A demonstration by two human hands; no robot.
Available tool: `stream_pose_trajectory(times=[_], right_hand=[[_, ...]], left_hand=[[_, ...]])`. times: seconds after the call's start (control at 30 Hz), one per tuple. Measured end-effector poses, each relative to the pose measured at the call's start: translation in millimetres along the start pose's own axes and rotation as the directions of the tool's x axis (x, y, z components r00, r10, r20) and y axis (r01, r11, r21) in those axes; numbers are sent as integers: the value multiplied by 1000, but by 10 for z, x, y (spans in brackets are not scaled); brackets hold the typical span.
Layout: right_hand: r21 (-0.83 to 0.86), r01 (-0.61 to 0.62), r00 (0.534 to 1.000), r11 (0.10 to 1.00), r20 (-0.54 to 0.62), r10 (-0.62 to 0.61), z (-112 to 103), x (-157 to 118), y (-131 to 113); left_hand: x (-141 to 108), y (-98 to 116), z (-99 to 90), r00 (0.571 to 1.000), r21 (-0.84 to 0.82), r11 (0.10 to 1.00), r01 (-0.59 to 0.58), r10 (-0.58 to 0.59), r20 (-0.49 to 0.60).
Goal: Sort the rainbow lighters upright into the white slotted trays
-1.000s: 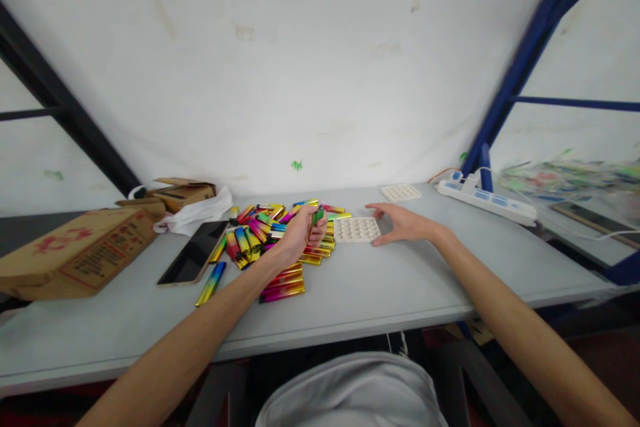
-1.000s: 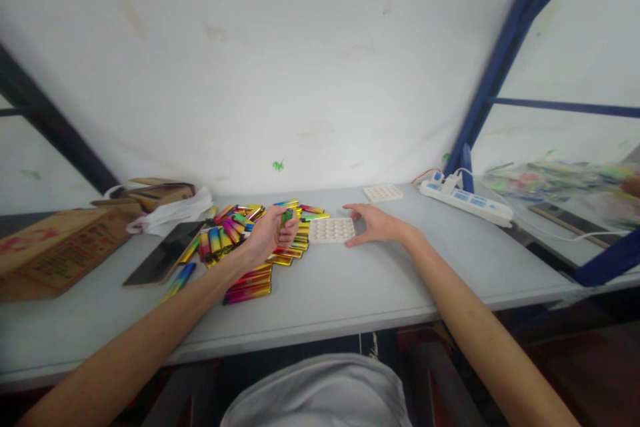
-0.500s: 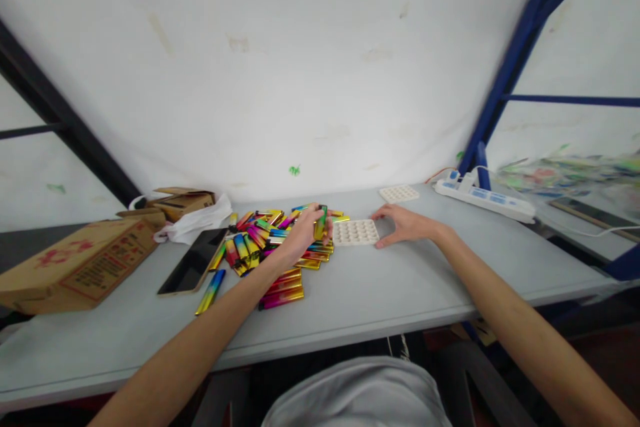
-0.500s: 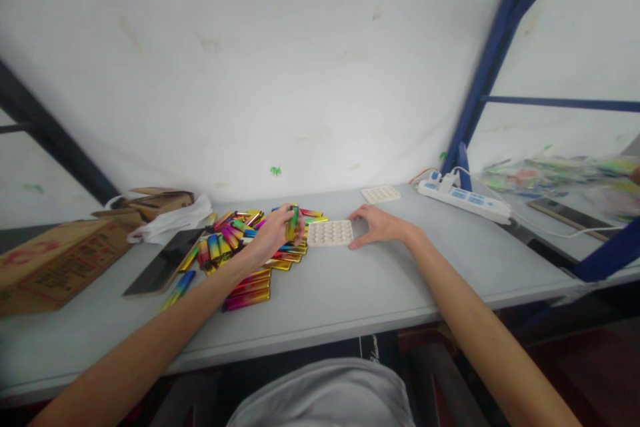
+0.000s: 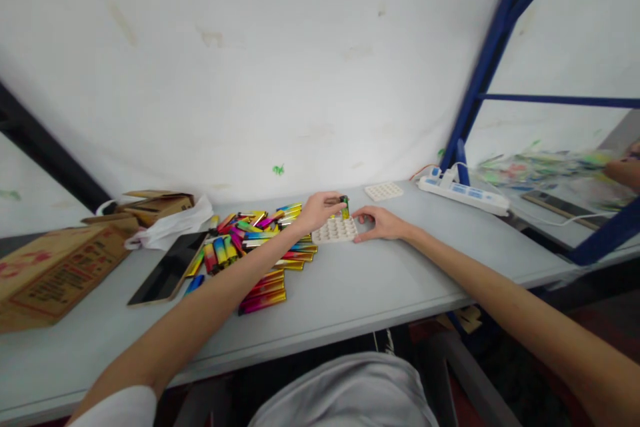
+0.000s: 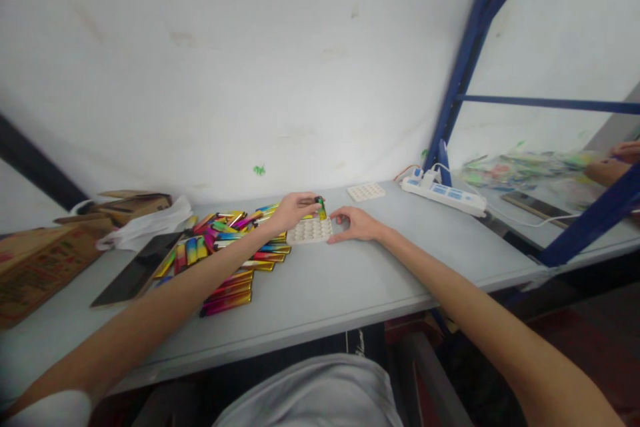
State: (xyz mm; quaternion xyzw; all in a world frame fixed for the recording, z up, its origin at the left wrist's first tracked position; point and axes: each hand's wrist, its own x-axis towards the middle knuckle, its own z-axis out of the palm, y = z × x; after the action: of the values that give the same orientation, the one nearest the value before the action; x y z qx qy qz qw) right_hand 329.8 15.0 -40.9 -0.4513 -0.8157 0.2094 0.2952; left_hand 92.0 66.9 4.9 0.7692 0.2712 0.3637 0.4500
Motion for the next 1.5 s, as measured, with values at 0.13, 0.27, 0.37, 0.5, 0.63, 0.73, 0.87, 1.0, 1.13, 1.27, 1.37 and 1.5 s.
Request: stream_pose_trajectory(times=[0.13, 0.27, 0.37, 0.5, 0.63, 0.73, 0.87, 1.0, 1.13, 1.27, 1.37, 1.5], right_hand=[[-1, 27, 1000, 1000, -5, -27, -13, -6, -9], [-10, 35, 999, 999, -3, -35, -15, -3, -28], [-34, 54, 999, 998, -3, -54, -15, -7, -42], [-43, 52, 999, 998, -3, -52, -20, -18, -65], [-38, 39, 999, 999, 3, -39, -32, -21, -88], [-27, 27, 999, 999, 18, -26, -40, -22, -89], [-18, 17, 1000, 1000, 24, -16, -39, -23, -72], [-10, -2, 1000, 1000, 23, 2, -35, -19, -58], [2, -22, 999, 1000, 34, 22, -41, -16, -46], [-9, -16, 999, 1000, 37, 17, -46, -19, -40], [-25, -3, 999, 1000, 39, 4, -50, -23, -48], [-62, 18, 999, 998, 40, -15, -50, -19, -73]], left_hand=[[3, -48, 14, 1000, 55, 998, -25, 25, -2], [-22, -37, 54, 996, 235, 968, -85, 81, 27], [-12, -47, 107, 995, 366, 925, -102, 101, 22], [-6, -43, 95, 995, 390, 916, -94, 74, 65], [-77, 68, -190, 998, 424, 904, -57, 44, 41], [-245, 162, -518, 998, 614, 787, -58, 22, 66], [-605, 124, -816, 997, 810, 583, -64, 11, 71], [-847, -37, -914, 997, 854, 513, -80, 24, 79], [-867, -88, -950, 994, 890, 451, -70, -39, 98], [-876, -30, -936, 993, 922, 377, -84, -48, 110], [-906, 35, -922, 988, 926, 356, -126, -37, 148], [-911, 83, -920, 983, 930, 327, -169, -17, 185]])
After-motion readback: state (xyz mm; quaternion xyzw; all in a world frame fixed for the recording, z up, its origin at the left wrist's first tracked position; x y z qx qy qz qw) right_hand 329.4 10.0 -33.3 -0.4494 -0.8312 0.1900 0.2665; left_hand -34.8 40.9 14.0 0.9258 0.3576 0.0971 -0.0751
